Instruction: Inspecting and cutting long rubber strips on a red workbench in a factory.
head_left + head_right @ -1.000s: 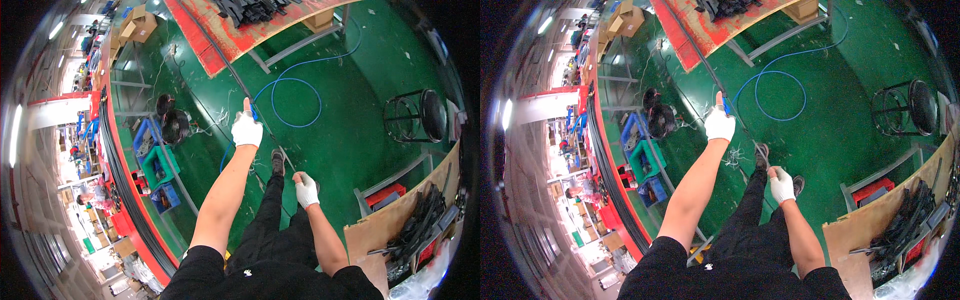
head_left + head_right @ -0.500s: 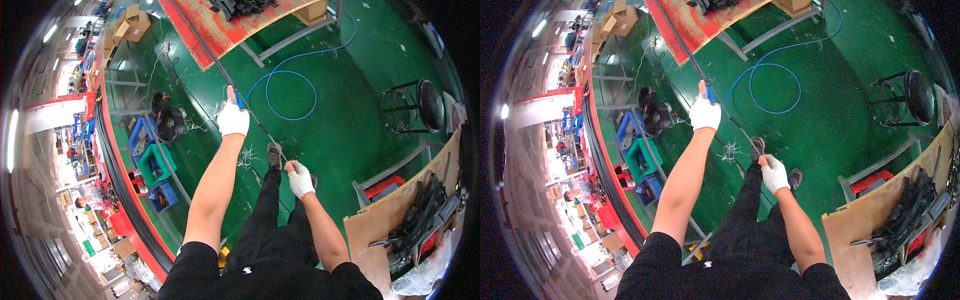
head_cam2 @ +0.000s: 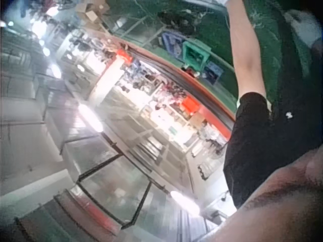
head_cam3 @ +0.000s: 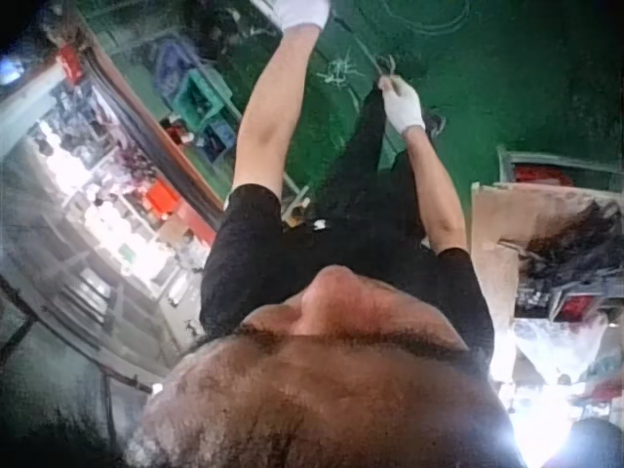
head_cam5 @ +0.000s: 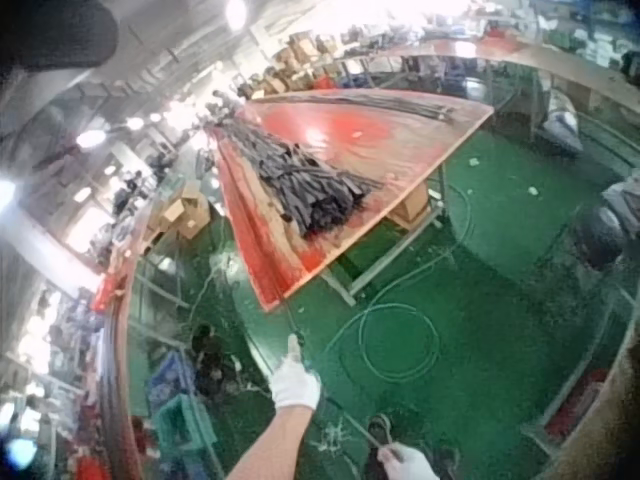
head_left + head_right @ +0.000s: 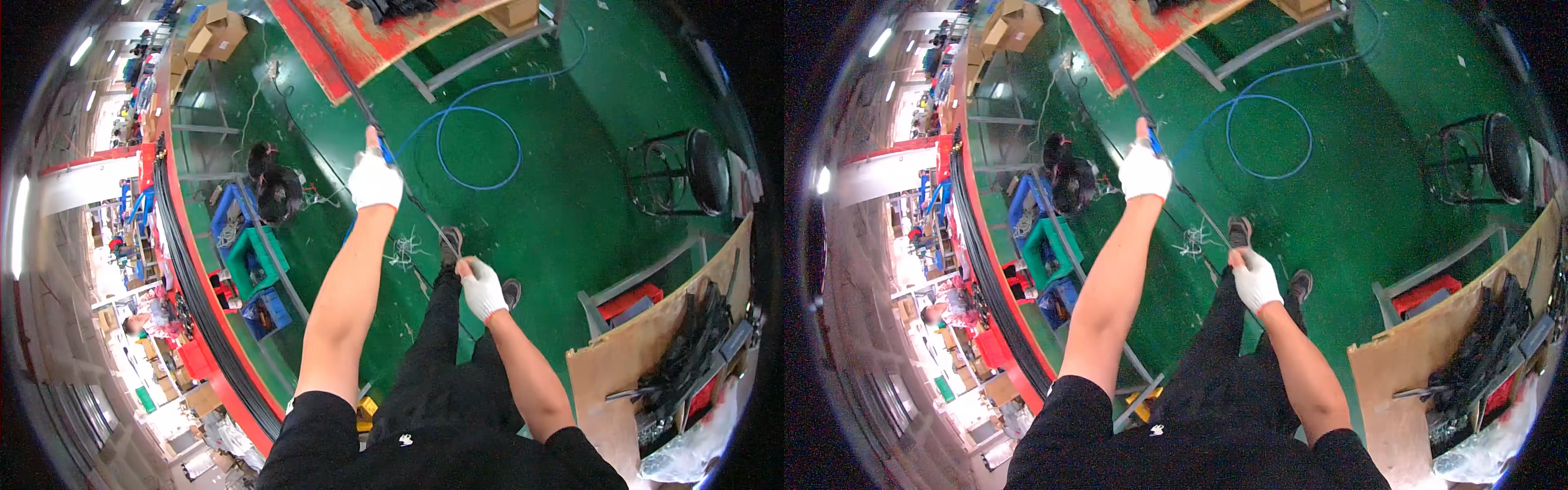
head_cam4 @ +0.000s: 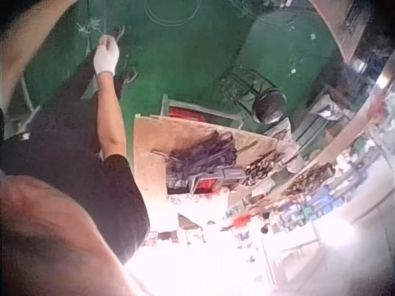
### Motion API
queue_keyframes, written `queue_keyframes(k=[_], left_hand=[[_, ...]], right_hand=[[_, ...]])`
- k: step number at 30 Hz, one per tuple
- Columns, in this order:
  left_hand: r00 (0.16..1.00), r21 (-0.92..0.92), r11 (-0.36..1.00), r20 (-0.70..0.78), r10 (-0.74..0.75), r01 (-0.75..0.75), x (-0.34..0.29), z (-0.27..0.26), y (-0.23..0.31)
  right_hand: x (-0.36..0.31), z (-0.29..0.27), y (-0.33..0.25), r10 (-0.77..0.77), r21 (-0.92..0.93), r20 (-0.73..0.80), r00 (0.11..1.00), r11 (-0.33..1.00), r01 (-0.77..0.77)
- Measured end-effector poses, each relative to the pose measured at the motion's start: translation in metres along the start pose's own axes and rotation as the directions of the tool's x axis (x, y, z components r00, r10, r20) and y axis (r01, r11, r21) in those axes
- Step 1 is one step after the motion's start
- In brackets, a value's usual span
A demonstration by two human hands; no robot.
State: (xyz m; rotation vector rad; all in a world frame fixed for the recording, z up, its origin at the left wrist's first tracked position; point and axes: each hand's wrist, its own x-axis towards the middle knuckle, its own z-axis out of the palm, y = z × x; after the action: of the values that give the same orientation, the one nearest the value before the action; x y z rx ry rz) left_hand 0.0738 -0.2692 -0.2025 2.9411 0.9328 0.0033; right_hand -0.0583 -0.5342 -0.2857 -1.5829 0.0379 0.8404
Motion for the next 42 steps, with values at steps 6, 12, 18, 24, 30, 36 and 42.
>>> queue_keyframes(k=[6, 12, 18, 24, 30, 36, 42], left_hand=[[0.984, 0.065, 0.992, 0.145, 0.1, -0.11, -0.03, 0.015, 0.021], [0.991, -0.01, 0.998, 0.118, 0.058, -0.057, -0.029, 0.016, 0.019], [0.997, -0.059, 0.998, 0.064, 0.033, -0.029, -0.035, 0.015, 0.013], [0.993, -0.027, 0.999, 0.116, 0.023, -0.02, -0.036, 0.02, 0.006], [0.998, 0.002, 1.0, 0.066, 0.015, -0.015, -0.019, -0.013, 0.006], [0.999, 0.002, 1.0, 0.035, 0.002, -0.002, -0.002, -0.028, -0.011], [0.999, -0.021, 0.999, 0.02, 0.034, -0.033, 0.008, -0.02, -0.012]], right_hand=[[-0.038, -0.036, 0.03, 0.101, -0.047, -0.099, 0.99, 0.993, -0.106], [-0.045, -0.036, 0.026, 0.06, -0.031, -0.125, 0.99, 0.997, -0.065], [-0.046, -0.035, 0.03, 0.088, 0.037, -0.075, 0.993, 0.996, -0.086], [-0.044, -0.036, 0.018, 0.122, 0.051, 0.06, 0.991, 0.991, -0.125], [0.049, -0.021, -0.074, 0.001, 0.379, 0.425, 0.905, 0.908, -0.178], [0.136, 0.03, -0.167, -0.056, 0.226, 0.271, 0.961, 0.974, -0.007], [0.184, 0.063, -0.167, -0.231, -0.14, 0.099, 0.968, 0.96, 0.244]])
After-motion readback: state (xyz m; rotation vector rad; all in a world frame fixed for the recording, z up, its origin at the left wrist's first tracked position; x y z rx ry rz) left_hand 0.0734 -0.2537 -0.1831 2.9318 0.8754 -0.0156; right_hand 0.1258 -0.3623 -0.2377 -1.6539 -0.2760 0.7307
